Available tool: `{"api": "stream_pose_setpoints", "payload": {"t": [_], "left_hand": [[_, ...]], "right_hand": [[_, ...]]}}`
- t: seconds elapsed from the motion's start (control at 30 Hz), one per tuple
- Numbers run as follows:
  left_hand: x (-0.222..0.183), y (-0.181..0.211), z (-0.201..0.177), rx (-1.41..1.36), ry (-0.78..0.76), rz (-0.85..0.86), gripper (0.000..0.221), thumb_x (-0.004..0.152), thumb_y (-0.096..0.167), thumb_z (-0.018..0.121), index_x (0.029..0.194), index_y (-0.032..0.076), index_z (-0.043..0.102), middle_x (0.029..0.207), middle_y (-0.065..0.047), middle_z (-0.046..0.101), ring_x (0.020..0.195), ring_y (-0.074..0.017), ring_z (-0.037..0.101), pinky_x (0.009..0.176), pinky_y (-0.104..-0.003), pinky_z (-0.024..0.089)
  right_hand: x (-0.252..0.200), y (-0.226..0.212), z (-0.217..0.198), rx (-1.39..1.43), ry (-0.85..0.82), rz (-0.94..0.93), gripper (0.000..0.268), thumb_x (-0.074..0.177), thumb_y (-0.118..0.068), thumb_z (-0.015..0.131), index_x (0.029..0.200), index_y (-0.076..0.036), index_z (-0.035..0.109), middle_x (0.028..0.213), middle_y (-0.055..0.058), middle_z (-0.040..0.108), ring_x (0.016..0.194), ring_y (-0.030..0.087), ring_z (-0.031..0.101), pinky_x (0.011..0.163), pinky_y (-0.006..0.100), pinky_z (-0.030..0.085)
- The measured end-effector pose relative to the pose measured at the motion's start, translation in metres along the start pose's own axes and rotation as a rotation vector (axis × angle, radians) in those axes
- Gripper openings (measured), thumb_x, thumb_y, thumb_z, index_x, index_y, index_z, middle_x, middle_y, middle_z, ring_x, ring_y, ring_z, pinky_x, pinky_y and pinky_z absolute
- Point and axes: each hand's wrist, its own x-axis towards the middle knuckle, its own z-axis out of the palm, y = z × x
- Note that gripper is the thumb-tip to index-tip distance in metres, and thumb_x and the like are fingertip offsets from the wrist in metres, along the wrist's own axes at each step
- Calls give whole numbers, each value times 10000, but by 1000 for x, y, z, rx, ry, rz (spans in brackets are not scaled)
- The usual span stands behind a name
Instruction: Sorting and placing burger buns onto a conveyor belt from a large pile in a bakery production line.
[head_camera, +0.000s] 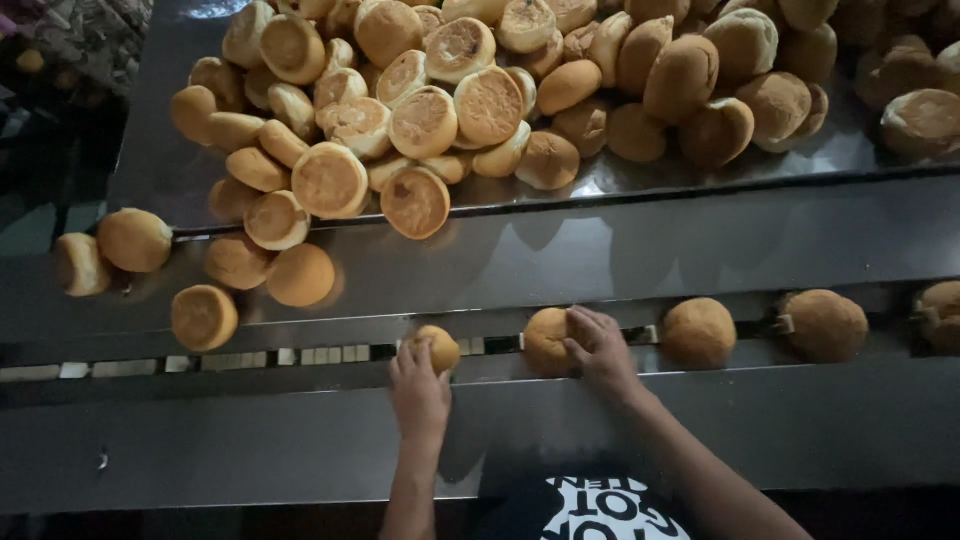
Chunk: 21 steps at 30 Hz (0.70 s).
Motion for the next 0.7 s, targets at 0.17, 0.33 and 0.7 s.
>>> {"api": "stream_pose_setpoints", "payload": {"t": [0.17, 0.33, 0.7], "left_hand": [[22, 21, 14, -69, 35, 49, 631, 920, 430, 705, 1465, 189, 499, 1486, -147, 493, 1334, -359, 519, 974, -534, 541], [78, 70, -59, -268, 246, 166, 663, 958, 336, 689, 1515, 65, 454, 1563, -246, 411, 1387, -469, 445, 1036, -629, 456], [241, 95, -17, 17, 555, 201, 834, 735, 292, 765, 1473, 67, 449, 1379, -177, 525, 1292, -405, 457, 946, -599, 456]], "right_hand": [[-33, -6, -30, -111, 209, -79, 436, 965, -209, 703, 1386, -111, 645, 1435, 120, 601, 1389, 316, 502, 1138, 470, 422], [-50, 37, -31, -95, 386, -136, 387, 961, -149, 669, 1336, -51, 651, 1369, 149, 621, 1317, 353, 559, 1121, 465, 448], [-82, 18, -58, 56, 364, -84, 428, 959, -88, 575, 1386, -65, 592, 1365, 163, 629, 1296, 287, 592, 1097, 426, 497]]}}
